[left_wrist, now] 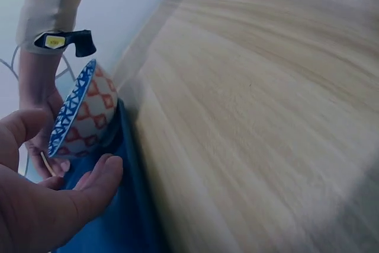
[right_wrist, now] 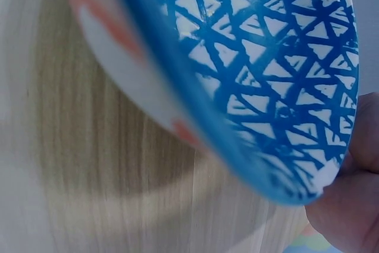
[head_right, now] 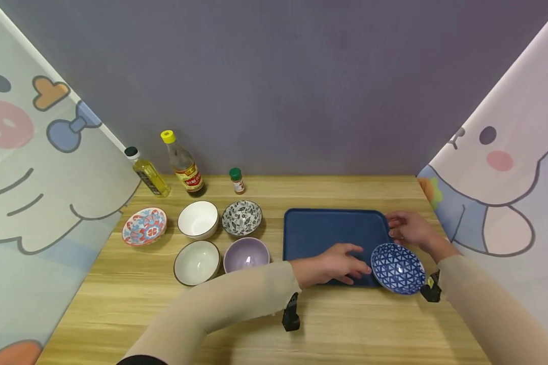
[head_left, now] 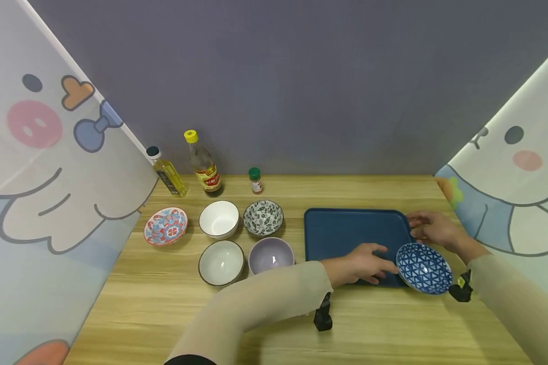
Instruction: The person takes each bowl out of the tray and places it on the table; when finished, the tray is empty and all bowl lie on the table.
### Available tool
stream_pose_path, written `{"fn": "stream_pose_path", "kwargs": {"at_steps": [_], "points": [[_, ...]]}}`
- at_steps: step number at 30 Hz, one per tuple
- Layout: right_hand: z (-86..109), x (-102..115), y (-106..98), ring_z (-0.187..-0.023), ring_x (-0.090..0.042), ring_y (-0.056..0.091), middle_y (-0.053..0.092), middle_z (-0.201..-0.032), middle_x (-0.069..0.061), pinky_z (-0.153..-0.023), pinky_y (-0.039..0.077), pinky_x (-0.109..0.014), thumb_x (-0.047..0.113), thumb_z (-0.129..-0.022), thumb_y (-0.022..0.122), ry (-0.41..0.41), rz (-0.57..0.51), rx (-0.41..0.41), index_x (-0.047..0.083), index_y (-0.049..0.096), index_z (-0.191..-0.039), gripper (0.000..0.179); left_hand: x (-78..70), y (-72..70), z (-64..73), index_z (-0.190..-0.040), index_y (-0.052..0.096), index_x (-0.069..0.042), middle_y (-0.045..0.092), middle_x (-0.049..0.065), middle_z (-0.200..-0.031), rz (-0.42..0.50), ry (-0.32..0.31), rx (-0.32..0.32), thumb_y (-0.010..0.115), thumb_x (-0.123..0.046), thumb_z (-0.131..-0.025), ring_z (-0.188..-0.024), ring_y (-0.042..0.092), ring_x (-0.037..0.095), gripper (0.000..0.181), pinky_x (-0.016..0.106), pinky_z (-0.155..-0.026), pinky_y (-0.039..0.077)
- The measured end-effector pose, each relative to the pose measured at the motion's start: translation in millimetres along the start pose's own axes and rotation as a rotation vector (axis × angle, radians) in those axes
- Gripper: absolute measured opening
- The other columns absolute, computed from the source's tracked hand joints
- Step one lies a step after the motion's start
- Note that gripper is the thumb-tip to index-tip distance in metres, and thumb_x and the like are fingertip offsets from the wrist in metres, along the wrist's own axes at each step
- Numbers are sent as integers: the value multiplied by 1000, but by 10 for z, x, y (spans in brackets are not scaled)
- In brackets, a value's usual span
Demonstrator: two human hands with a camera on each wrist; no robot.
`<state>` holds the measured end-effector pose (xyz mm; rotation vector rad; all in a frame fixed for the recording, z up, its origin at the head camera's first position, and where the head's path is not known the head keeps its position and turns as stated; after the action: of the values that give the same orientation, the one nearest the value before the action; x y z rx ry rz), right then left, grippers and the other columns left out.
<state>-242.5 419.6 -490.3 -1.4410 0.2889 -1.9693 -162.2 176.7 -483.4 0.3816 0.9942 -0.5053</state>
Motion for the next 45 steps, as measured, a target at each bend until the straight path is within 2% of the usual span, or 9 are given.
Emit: {"fn": "stream_pose_path", "kwargs": {"at_steps": [5,8,15,21,30,39,45], "points": [[-9,-2,11,-102,-26,67,44,-139,-43,-78,64,-33,-6,-97,58,1,-5,-4,-15,33,-150,59,57,108,-97,-143,59,-14,67,8,-120,23,-15,-23,79,-9,-88,-95,72,30,58,49,-83,64],[-20,-3,15,-102,-25,67,44,-139,-43,-79,64,-33,-6,-96,58,-2,-7,-3,-15,34,-150,59,73,123,-134,-145,58,-17,70,7,-116,28,-4,-24,79,-7,-88,-93,73,30,62,49,-82,64],[-27,0,6,-102,-26,67,44,-139,-43,-79,64,-34,-6,-97,58,-9,-2,-3,-15,34,-149,58,46,134,-165,-149,55,-27,72,4,-108,22,22,28,79,-5,-88,-92,74,28,69,48,-83,63],[-33,2,6,-102,-27,67,45,-139,-43,-79,65,-34,-5,-97,60,-7,-2,-5,-15,35,-149,59,38,171,-187,-149,55,-27,71,2,-103,60,35,64,77,1,-87,-94,74,33,71,49,-86,63],[-23,11,1,-101,-26,67,45,-139,-42,-78,64,-33,-3,-98,60,-4,-5,-5,-14,35,-149,58,62,203,-231,-146,58,-25,73,3,-97,102,66,27,76,4,-87,-92,75,35,68,51,-83,64],[0,5,11,-102,-27,66,43,-140,-42,-79,64,-33,-5,-97,59,5,-19,0,-15,34,-150,59,80,231,-211,-142,61,-20,73,8,-101,151,84,-14,73,9,-87,-80,72,24,63,52,-82,64],[-2,-15,-1,-103,-27,66,43,-141,-42,-78,64,-34,-6,-97,57,21,-19,0,-15,33,-150,59,101,216,-221,-140,63,-20,75,11,-99,217,79,-22,70,13,-86,-83,74,36,64,58,-80,63]]}}
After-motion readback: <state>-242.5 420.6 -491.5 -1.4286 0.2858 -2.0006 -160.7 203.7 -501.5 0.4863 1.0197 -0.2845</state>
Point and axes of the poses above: each hand's wrist, its own z-axis away from the middle knuckle, its own y-axis out of the palm, x = y × z, the point moved 4 cm from there along -z, towards the middle knuckle
